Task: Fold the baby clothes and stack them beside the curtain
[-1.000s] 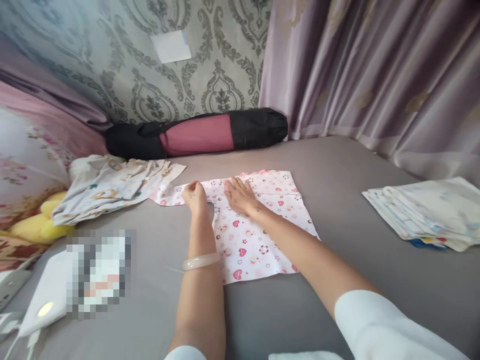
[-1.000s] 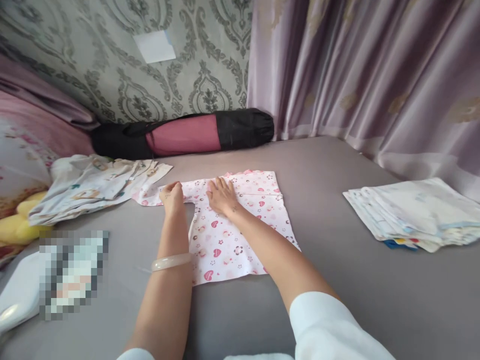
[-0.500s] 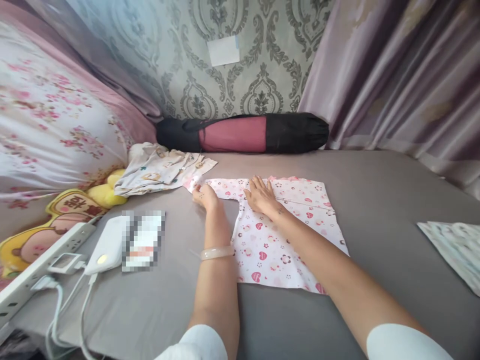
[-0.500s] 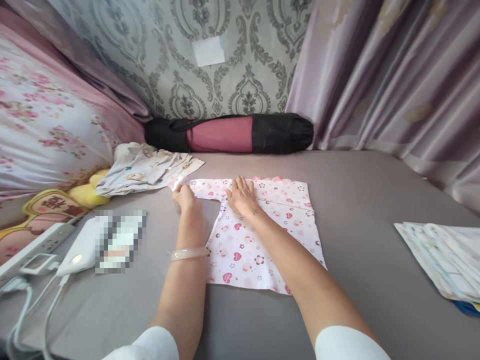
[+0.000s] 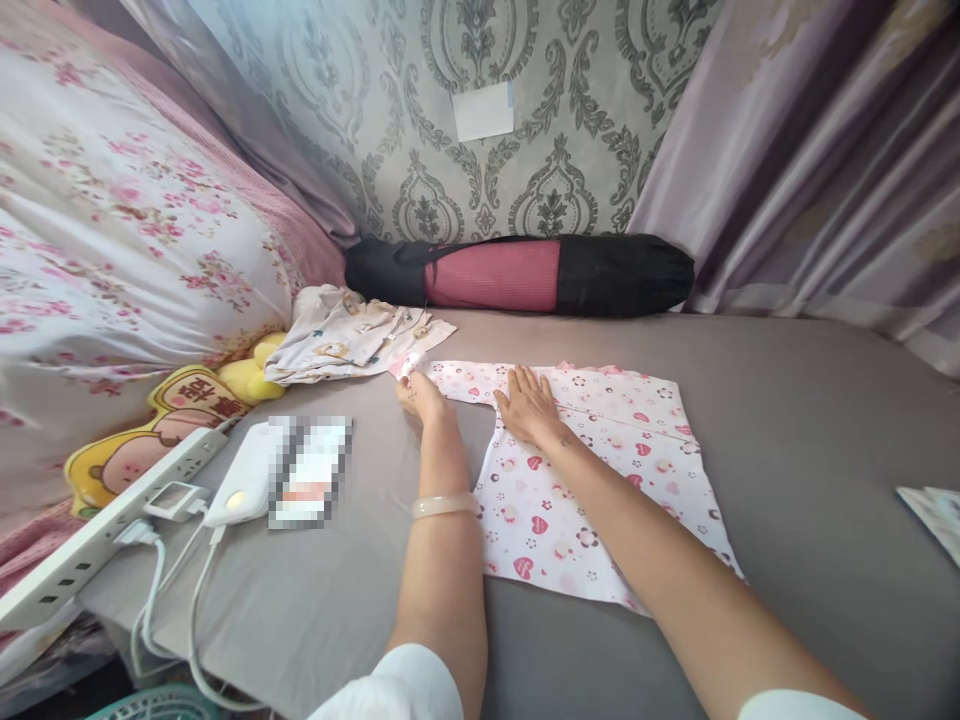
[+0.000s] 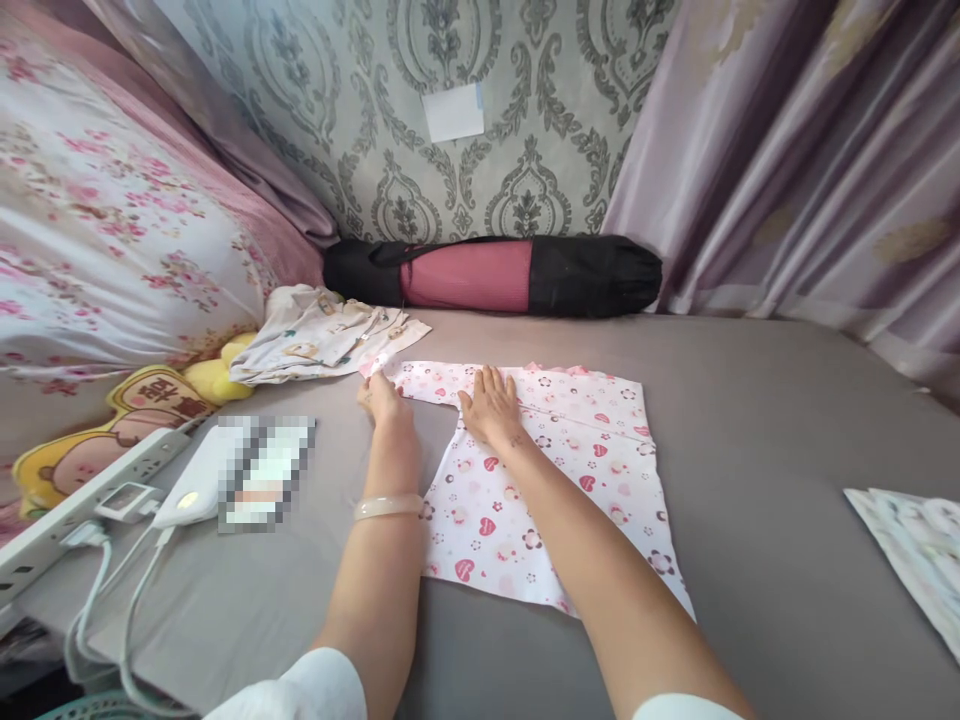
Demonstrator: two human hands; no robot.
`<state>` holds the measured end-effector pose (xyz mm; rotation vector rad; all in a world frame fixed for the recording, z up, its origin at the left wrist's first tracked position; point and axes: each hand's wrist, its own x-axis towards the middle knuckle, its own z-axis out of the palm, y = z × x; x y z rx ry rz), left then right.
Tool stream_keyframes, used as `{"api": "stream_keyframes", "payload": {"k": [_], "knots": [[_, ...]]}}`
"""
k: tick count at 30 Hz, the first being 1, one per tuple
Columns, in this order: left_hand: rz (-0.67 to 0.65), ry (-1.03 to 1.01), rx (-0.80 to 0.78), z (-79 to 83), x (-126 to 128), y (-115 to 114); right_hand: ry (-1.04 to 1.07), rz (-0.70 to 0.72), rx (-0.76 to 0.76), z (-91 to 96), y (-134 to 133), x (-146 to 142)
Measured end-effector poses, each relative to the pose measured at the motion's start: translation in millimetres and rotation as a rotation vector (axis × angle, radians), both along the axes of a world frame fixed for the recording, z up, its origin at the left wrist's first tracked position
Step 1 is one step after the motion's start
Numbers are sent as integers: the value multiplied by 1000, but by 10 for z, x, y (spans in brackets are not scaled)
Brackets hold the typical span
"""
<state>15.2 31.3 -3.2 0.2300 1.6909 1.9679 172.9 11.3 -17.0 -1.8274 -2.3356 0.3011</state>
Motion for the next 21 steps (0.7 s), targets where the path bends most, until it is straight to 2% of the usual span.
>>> {"api": "stream_keyframes", "payload": {"k": [3, 9, 13, 21], "knots": [[69, -128, -38, 89, 26, -19, -12, -3, 11, -25, 5, -3], [10, -178, -42, 172, 39, -33, -13, -4, 22, -47, 9, -2], [-37, -325, -70, 170, 42, -3, -9, -4, 30, -56, 7, -1], [48, -409, 73, 194, 15, 34, 13, -4, 75, -78, -6, -5]]}}
